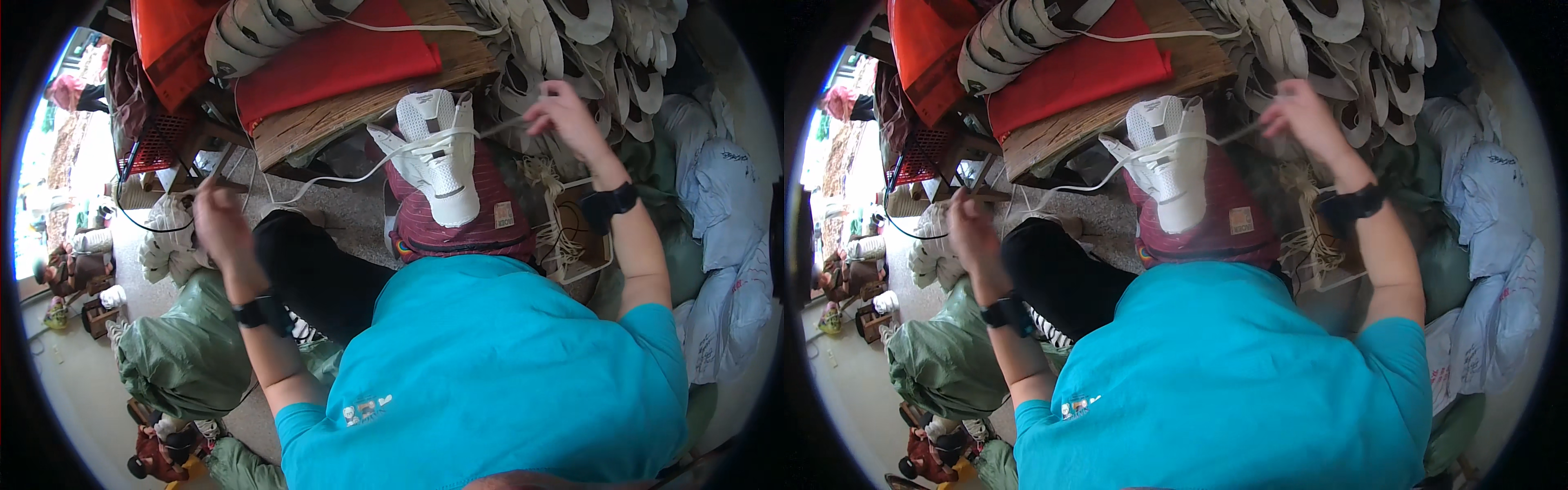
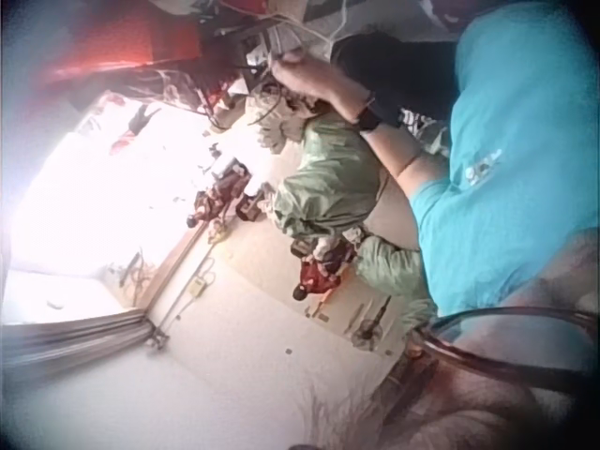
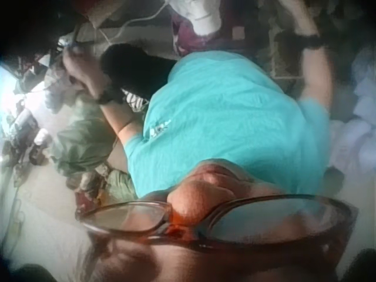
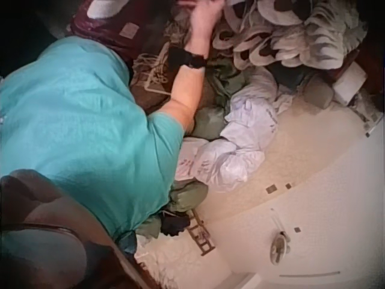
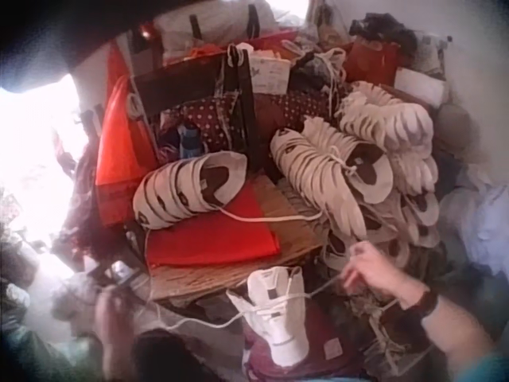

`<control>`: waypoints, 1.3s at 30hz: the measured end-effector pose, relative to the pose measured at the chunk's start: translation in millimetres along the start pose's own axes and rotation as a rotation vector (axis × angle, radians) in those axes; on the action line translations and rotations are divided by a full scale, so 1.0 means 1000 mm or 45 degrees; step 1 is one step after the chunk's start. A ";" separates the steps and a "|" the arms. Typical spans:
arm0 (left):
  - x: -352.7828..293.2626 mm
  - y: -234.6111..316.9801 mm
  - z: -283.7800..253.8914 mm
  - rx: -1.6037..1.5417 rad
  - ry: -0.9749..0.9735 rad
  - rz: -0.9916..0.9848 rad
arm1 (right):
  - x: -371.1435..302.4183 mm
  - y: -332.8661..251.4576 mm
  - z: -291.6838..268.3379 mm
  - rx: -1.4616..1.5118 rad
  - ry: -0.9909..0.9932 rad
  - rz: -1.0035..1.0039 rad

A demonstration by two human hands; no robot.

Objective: The person threads a white shoelace through the eyelets of a white sneaker, pulling and tightening the lace repeatedly. They adjust the lace ends and continue lacing the shoe while seated on the floor.

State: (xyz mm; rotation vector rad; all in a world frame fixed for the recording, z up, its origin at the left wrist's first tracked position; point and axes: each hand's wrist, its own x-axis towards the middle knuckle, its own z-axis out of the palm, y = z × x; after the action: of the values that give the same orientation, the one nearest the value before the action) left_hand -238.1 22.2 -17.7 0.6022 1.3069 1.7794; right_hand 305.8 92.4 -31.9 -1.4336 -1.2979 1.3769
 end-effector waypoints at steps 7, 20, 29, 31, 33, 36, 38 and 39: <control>-0.083 -0.070 0.121 0.206 -0.539 -0.165 | 0.003 -0.019 0.091 -0.115 -0.427 -0.047; -0.108 -0.086 0.135 0.409 -0.754 -0.333 | -0.004 -0.055 0.104 -1.299 -0.327 -0.719; -0.107 -0.083 0.135 0.451 -0.801 -0.501 | -0.011 -0.063 0.137 -2.197 -0.462 -1.254; -0.101 -0.083 0.135 0.537 -0.802 -0.541 | -0.010 -0.074 0.133 -2.200 -0.420 -1.185; -0.091 -0.080 0.136 0.519 -0.859 -0.629 | -0.005 -0.083 0.127 -2.078 -0.404 -1.238; -0.082 -0.076 0.143 0.578 -0.922 -0.670 | 0.011 -0.093 0.115 -1.742 -0.599 -1.261; -0.077 -0.076 0.146 0.746 -0.947 -0.593 | 0.018 -0.096 0.105 -1.644 -0.786 -1.123; -0.076 -0.076 0.148 0.881 -0.954 -0.517 | 0.021 -0.098 0.101 -1.594 -0.877 -1.052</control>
State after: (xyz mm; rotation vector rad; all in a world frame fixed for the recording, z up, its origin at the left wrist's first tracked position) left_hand -57.7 47.2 -30.7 1.1427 1.3359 0.6218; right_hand 188.5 120.6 44.1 -0.7524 -3.0603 0.3689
